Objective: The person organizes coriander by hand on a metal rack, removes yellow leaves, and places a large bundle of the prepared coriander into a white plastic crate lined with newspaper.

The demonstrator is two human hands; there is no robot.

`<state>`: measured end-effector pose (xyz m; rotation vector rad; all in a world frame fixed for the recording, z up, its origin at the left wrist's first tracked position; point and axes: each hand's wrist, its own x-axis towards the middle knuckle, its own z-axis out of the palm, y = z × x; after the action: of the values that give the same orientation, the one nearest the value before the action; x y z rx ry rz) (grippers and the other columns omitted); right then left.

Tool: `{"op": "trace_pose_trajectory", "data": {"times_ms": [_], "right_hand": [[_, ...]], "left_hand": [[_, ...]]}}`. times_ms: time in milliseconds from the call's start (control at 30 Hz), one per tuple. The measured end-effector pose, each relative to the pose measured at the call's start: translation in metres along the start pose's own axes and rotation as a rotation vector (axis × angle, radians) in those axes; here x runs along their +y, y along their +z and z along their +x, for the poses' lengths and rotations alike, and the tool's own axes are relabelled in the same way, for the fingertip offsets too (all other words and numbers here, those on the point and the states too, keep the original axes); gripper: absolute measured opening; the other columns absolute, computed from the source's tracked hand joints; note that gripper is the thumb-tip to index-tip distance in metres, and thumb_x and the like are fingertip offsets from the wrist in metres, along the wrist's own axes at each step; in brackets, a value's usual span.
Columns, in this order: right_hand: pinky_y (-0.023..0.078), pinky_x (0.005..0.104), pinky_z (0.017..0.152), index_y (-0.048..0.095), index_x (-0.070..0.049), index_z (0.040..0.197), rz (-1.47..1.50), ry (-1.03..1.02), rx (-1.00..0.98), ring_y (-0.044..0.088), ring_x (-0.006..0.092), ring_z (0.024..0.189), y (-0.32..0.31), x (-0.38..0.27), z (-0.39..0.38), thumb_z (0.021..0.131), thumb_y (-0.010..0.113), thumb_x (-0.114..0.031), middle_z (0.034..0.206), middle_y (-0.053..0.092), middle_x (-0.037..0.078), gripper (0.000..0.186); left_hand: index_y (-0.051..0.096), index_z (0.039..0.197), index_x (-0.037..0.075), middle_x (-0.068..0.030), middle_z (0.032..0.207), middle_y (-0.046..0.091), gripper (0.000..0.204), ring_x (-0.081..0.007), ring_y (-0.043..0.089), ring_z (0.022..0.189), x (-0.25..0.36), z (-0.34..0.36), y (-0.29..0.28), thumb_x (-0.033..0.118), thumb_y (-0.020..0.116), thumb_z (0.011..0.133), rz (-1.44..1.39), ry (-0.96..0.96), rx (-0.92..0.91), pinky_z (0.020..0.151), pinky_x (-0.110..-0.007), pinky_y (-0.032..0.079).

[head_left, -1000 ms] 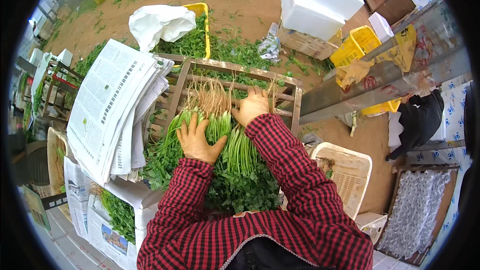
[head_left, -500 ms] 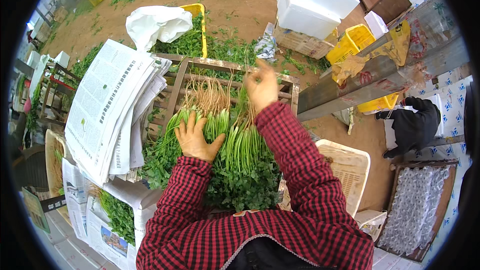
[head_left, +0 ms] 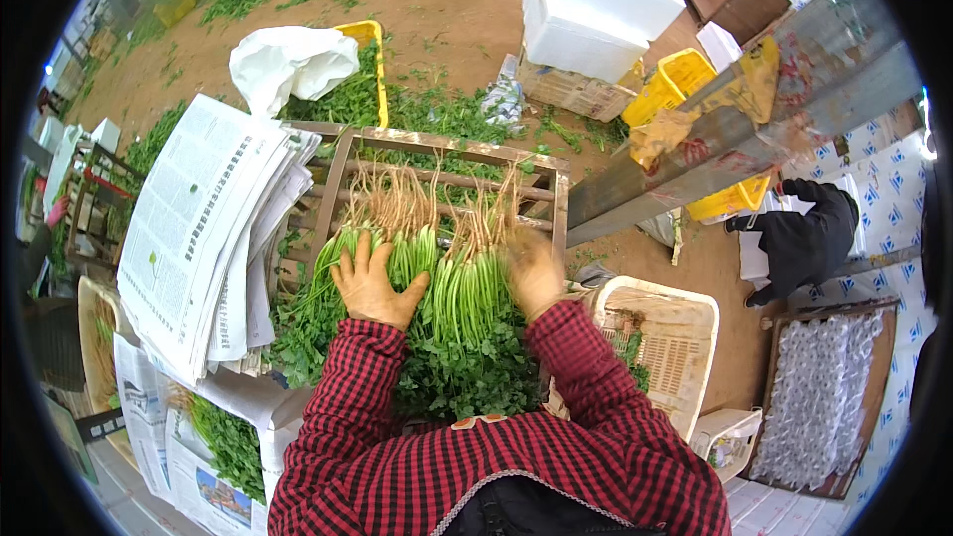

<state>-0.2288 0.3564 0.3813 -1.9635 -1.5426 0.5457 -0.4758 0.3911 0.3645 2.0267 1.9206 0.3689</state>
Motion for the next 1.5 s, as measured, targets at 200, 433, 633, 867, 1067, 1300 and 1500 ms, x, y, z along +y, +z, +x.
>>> {"op": "trace_pose_trajectory", "data": {"times_ms": [200,433,633,867,1067,1300,1500], "right_hand": [[0.043,0.0511,0.11,0.048,-0.011,0.15,-0.009,-0.074,-0.129,0.051,0.0447,0.13,0.054,-0.012,-0.011,0.095,0.065,-0.047,0.148,0.051,0.022,0.068],[0.046,0.0491,0.108,0.039,-0.004,0.155,-0.013,-0.04,-0.283,0.053,0.0453,0.13,0.026,0.001,-0.034,0.095,0.065,-0.048,0.143,0.053,0.03,0.078],[0.055,0.0433,0.091,0.061,-0.011,0.14,-0.049,-0.088,-0.438,0.068,0.035,0.106,-0.022,-0.001,0.039,0.092,0.066,-0.024,0.119,0.068,0.023,0.05],[0.057,0.043,0.088,0.073,-0.009,0.121,-0.506,0.211,-0.654,0.071,0.031,0.099,0.03,-0.039,0.137,0.094,0.064,-0.047,0.112,0.074,0.017,0.047],[0.058,0.0421,0.084,0.071,0.0,0.122,0.195,0.428,-0.15,0.072,0.0296,0.091,0.028,-0.033,0.175,0.094,0.067,-0.025,0.107,0.075,0.019,0.038],[0.055,0.0344,0.068,0.067,0.002,0.119,0.462,0.363,-0.185,0.067,0.018,0.071,-0.006,-0.026,0.166,0.096,0.071,-0.035,0.085,0.072,0.012,0.043],[0.053,0.0435,0.099,0.065,-0.003,0.13,-0.349,0.011,-0.639,0.066,0.0336,0.115,0.038,-0.04,0.157,0.098,0.056,-0.045,0.122,0.07,0.02,0.053]], "left_hand": [[0.057,0.137,0.013,-0.0163,0.161,0.036,0.064,-0.0454,0.031,0.147,0.003,-0.001,-0.01,0.041,0.079,0.083,0.016,0.009,-0.017,0.122,-0.062,0.02],[0.058,0.139,0.013,-0.0184,0.153,0.045,0.063,-0.0435,0.038,0.142,0.049,-0.041,-0.049,0.031,0.079,0.082,0.002,0.391,0.149,0.119,-0.062,0.024],[0.045,0.153,0.025,-0.0148,0.157,0.043,0.068,-0.0448,0.028,0.15,0.062,-0.045,0.009,0.052,0.063,0.093,0.078,0.61,-0.229,0.12,-0.067,0.015],[0.041,0.156,0.031,-0.0079,0.165,0.034,0.063,-0.0441,0.02,0.153,0.061,-0.045,0.024,0.059,0.049,0.1,0.148,0.625,-0.249,0.12,-0.07,0.01],[0.037,0.158,0.033,-0.0063,0.167,0.031,0.065,-0.0435,0.017,0.155,0.06,-0.044,0.026,0.059,0.05,0.099,0.147,0.592,-0.282,0.121,-0.069,0.007],[0.037,0.158,0.032,-0.0054,0.168,0.028,0.066,-0.0427,0.012,0.156,0.057,-0.045,0.032,0.059,0.049,0.099,0.141,0.578,-0.301,0.12,-0.07,0.003],[0.04,0.156,0.032,-0.0073,0.166,0.032,0.065,-0.0452,0.018,0.154,0.061,-0.043,0.028,0.058,0.052,0.098,0.125,0.596,-0.293,0.119,-0.07,0.006]]}}
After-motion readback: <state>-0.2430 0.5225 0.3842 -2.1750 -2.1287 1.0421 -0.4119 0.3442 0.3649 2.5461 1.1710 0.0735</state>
